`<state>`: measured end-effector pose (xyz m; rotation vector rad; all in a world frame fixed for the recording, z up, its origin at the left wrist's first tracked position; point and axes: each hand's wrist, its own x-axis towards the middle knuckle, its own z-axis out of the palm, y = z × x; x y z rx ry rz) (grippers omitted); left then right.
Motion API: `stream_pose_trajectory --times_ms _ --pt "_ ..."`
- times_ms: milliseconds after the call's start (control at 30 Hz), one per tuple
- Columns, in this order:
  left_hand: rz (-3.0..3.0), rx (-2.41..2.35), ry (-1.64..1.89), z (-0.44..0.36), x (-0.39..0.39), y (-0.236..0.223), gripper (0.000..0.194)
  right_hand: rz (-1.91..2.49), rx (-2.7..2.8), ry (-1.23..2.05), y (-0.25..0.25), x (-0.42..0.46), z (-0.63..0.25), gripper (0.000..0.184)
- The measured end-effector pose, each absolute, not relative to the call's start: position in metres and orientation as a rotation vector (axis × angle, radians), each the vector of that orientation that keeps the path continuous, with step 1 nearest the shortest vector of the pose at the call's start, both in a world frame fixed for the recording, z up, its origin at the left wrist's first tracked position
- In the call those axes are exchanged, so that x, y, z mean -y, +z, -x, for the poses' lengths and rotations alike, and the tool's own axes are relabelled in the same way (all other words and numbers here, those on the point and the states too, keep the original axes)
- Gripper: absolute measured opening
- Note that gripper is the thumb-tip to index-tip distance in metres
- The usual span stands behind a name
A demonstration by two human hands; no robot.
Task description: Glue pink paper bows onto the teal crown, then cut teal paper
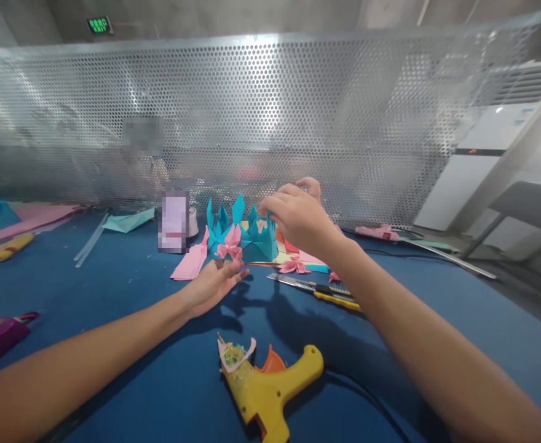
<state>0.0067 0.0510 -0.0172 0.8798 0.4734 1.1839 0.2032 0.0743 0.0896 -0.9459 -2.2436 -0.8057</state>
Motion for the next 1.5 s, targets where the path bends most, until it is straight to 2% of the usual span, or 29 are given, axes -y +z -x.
stream_pose_trajectory --times_ms 200,400,600,767,967,1067,1133,1167,1233,1300,1500 --pt "-0.894 -0.533 1.096 -0.008 -0.049 -0.017 0.023 1.041 2.14 -0.87 0.092 -0.063 -0.193 0.025" --pt "-0.913 -0.52 1.027 -0.009 -0.043 -0.014 0.028 1.048 2.034 -0.973 0.092 -0.051 -0.183 0.025" --pt "-0.91 -0.47 1.026 -0.008 -0.042 -0.015 0.023 1.039 2.048 -1.012 0.093 -0.041 -0.175 0.03" --pt "-0.82 -0.456 1.087 -0.008 -0.045 -0.012 0.021 1.029 2.044 -1.067 0.095 -0.039 -0.175 0.028" --pt "-0.662 -0.536 1.193 -0.006 -0.051 -0.011 0.006 1.037 2.166 -1.034 0.088 -0.044 -0.172 0.024" --pt "-0.604 -0.51 1.186 -0.003 -0.054 -0.012 0.01 1.045 2.226 -1.023 0.085 -0.048 -0.173 0.022" --pt "-0.587 -0.488 1.177 -0.001 -0.057 -0.011 0.006 1.048 2.258 -1.015 0.083 -0.05 -0.173 0.021" --pt "-0.574 -0.483 1.168 0.0 -0.058 -0.01 0.006 1.051 2.272 -1.006 0.083 -0.051 -0.173 0.021" --pt "-0.535 -0.507 1.151 0.002 -0.06 -0.008 0.024 1.063 2.297 -0.973 0.082 -0.051 -0.172 0.02" --pt "-0.507 -0.55 1.147 0.002 -0.061 -0.006 0.034 1.076 2.324 -0.936 0.082 -0.049 -0.171 0.02" --pt "-0.546 -0.567 1.192 -0.001 -0.062 -0.007 0.026 1.117 2.384 -0.893 0.083 -0.044 -0.167 0.022"
